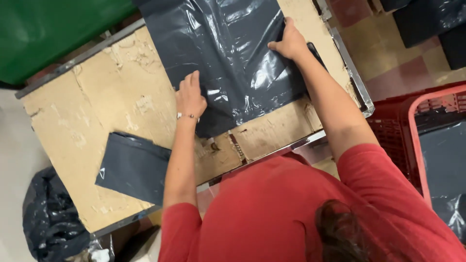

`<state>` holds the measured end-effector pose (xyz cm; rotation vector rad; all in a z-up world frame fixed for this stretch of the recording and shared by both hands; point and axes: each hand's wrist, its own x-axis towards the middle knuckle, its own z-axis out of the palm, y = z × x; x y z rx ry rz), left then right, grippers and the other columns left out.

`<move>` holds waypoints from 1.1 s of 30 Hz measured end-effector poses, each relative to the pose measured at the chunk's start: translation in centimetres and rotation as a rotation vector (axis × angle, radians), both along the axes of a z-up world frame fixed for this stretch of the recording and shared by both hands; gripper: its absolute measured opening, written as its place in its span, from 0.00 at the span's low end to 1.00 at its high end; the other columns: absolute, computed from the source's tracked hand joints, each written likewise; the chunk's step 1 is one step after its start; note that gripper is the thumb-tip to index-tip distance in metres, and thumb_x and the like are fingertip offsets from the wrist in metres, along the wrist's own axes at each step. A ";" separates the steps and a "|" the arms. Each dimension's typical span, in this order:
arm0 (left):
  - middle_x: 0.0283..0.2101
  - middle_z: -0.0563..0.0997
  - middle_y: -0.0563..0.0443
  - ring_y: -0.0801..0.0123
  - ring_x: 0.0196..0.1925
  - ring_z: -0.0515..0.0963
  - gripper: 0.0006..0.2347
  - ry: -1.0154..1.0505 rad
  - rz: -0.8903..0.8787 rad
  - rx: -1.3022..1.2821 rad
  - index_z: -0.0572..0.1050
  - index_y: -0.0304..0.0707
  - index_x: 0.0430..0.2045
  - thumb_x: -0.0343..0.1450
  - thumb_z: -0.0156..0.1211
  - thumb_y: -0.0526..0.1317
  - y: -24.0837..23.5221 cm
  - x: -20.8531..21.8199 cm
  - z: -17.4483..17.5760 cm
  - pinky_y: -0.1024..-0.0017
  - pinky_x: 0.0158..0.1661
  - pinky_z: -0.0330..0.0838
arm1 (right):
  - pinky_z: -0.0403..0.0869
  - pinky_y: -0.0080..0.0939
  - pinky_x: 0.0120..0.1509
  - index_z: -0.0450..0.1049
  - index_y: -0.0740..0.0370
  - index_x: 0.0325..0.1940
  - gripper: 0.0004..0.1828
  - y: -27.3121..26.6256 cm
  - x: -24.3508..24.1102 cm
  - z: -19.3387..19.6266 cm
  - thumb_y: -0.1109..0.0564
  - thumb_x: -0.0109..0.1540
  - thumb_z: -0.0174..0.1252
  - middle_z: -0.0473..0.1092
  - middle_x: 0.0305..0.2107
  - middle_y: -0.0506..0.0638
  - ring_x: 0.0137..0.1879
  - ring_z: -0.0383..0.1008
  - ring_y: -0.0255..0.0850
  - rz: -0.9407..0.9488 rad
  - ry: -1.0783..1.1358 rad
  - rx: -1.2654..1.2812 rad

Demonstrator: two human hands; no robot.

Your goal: Folding plastic bags and stacking them into a red plastic crate

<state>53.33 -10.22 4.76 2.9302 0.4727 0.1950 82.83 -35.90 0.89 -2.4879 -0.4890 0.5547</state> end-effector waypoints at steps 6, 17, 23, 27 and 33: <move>0.48 0.81 0.51 0.43 0.53 0.73 0.12 0.623 -0.026 -0.146 0.76 0.51 0.40 0.63 0.56 0.40 -0.1 0.4 1.9 0.48 0.45 0.70 | 0.70 0.51 0.57 0.53 0.61 0.69 0.47 -0.8 0.5 2.9 0.42 0.56 0.71 0.70 0.54 0.59 0.58 0.73 0.54 -0.014 0.165 0.106; 0.30 0.72 0.62 0.67 0.34 0.71 0.10 -0.165 -0.830 0.521 0.74 0.53 0.41 0.68 0.59 0.35 -4.1 -2.0 -1.1 0.69 0.26 0.60 | 0.61 0.43 0.74 0.39 0.60 0.77 0.60 -0.9 -1.3 2.1 0.58 0.55 0.75 0.62 0.69 0.62 0.72 0.65 0.53 0.127 0.090 0.379; 0.37 0.72 0.55 0.64 0.48 0.74 0.08 -0.281 -0.729 0.664 0.74 0.47 0.23 0.73 0.51 0.33 -4.1 -5.0 1.2 0.70 0.37 0.61 | 0.82 0.40 0.36 0.47 0.52 0.76 0.45 -3.2 -3.1 2.0 0.71 0.62 0.62 0.76 0.39 0.55 0.35 0.80 0.41 -0.218 0.401 0.796; 0.50 0.80 0.54 0.63 0.69 0.73 0.11 -0.364 -0.797 0.467 0.79 0.43 0.34 0.79 0.46 0.32 -4.8 -6.1 -0.3 0.56 0.61 0.70 | 0.81 0.41 0.55 0.56 0.47 0.75 0.43 -4.9 -4.4 1.7 0.70 0.62 0.66 0.73 0.51 0.58 0.52 0.76 0.43 0.008 0.289 0.816; 0.35 0.71 0.60 0.70 0.31 0.68 0.14 -0.284 -0.809 0.522 0.74 0.53 0.46 0.68 0.58 0.32 -6.1 -5.0 -3.1 0.74 0.24 0.57 | 0.73 0.28 0.32 0.79 0.46 0.43 0.15 -5.2 -5.6 3.0 0.67 0.60 0.64 0.71 0.32 0.42 0.31 0.71 0.30 -0.015 0.407 0.509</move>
